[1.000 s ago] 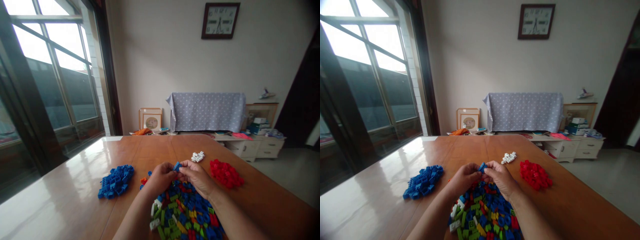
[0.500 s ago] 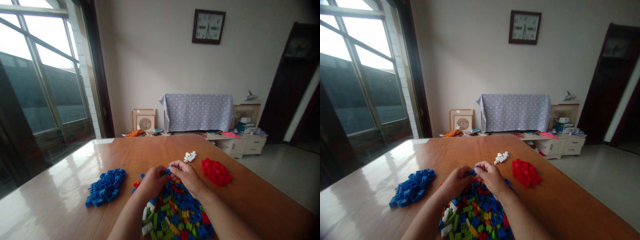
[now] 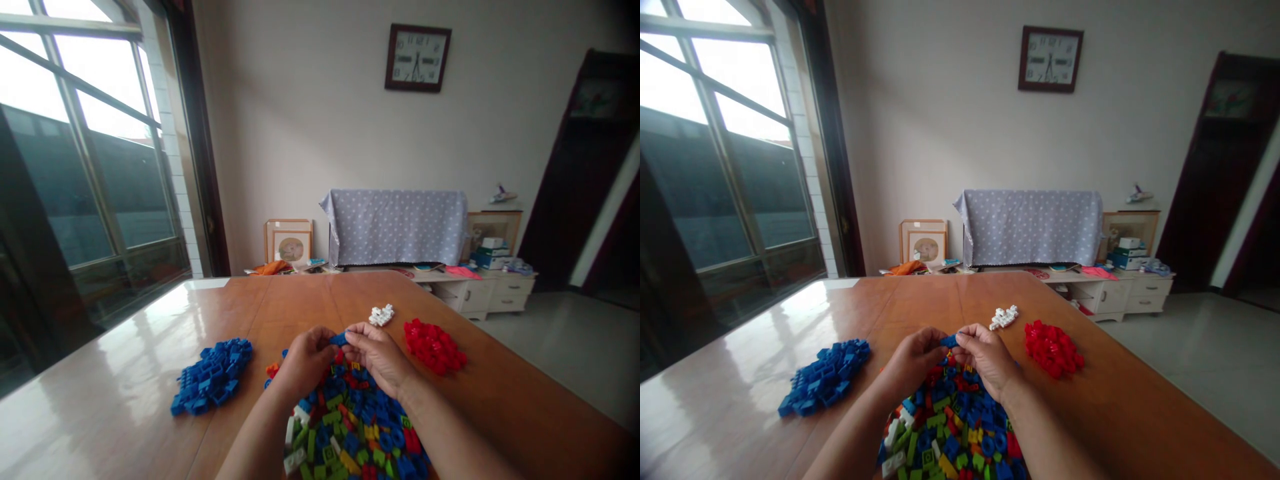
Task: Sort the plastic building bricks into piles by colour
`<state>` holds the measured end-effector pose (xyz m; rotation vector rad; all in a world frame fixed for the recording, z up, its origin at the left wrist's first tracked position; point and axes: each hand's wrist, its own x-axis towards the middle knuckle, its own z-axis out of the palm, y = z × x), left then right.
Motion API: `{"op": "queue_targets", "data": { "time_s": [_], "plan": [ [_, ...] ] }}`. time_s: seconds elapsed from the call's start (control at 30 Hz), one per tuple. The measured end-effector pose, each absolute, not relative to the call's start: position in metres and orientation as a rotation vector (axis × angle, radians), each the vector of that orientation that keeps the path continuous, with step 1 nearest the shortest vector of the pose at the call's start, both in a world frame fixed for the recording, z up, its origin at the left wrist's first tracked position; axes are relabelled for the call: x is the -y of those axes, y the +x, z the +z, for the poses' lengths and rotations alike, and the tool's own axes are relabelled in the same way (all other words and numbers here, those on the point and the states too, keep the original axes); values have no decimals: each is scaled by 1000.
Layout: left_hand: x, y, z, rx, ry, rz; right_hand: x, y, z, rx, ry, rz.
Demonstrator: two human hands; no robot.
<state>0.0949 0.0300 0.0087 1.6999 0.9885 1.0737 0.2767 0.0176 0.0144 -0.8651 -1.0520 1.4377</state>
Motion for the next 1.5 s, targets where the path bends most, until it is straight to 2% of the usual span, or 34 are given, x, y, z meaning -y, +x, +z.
{"op": "queue_targets", "data": {
  "time_s": [0.13,0.4,0.63,1.13,1.5],
  "plan": [
    [-30,93,9,-1003,1651,1061,-18,278,13,1236,-923,1274],
    [-24,91,25,-940,1434,1060,-15,281,17,1744,-1023,628],
    [-27,89,25,-912,1387,1024,-7,283,28,1904,-1064,399],
    [-29,91,22,-906,1370,1046,-4,277,23,1929,-1131,342],
    [-37,76,25,-1164,1334,1351,-50,339,21,1286,-1294,615]
  ]
}}
